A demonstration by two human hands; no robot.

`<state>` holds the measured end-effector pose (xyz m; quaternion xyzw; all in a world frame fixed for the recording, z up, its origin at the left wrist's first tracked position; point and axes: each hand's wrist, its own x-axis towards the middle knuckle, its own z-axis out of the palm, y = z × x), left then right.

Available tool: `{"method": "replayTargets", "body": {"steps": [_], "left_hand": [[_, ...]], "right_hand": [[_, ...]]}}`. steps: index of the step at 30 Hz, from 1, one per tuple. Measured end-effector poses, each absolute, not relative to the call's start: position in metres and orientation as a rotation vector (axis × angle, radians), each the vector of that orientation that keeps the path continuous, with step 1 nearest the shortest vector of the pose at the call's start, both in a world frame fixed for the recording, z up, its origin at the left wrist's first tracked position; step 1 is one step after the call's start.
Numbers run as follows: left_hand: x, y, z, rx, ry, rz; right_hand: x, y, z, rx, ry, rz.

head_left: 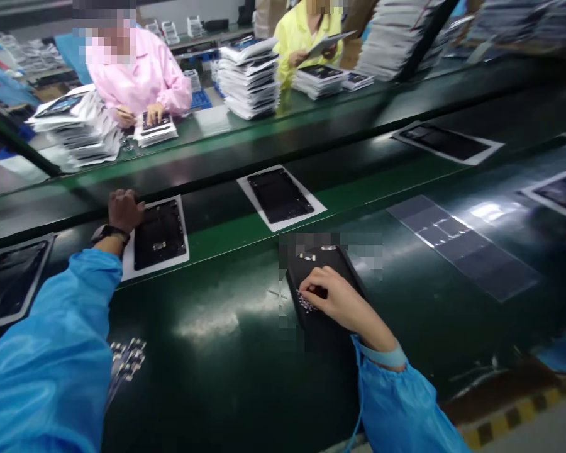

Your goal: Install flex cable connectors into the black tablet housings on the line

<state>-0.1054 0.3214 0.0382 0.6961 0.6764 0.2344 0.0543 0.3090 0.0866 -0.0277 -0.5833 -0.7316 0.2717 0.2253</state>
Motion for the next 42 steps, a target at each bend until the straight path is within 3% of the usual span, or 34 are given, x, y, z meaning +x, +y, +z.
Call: {"method": "replayTargets", "body": {"steps": [7,10,17,24,32,37,42], "left_hand": [[-0.148,0.192,0.058,2.086,1.96,0.144],[-0.154,0.115,0.059,1.984,1.992,0.063],[-0.122,0.0,-0.002,1.776,2.447,0.054],[-0.118,-0.014,-0.035,1.622,2.516,0.576],[-0.147,-0.022,-0.038,1.383,2.287,0.871],[-0.152,-0.031,-0.003,1.031,2.145,0.995],[-0.1,-0.025,0.051,0.878,1.908,1.21]], "right_hand": [[0.319,0.089,-0.031,-1.576,-1.804,0.665],[0.315,0.086,-0.023,-1.656,-1.653,0.663],[0.288,0.068,0.002,-1.537,-1.187,0.713],[0.285,0.069,0.006,-1.193,-0.979,0.757],[0.301,0.081,-0.003,-1.174,-0.992,0.783],[0.277,0.071,-0.002,-1.202,-1.274,1.115],[0.229,0.054,-0.004,-1.085,-1.527,1.481]]}}
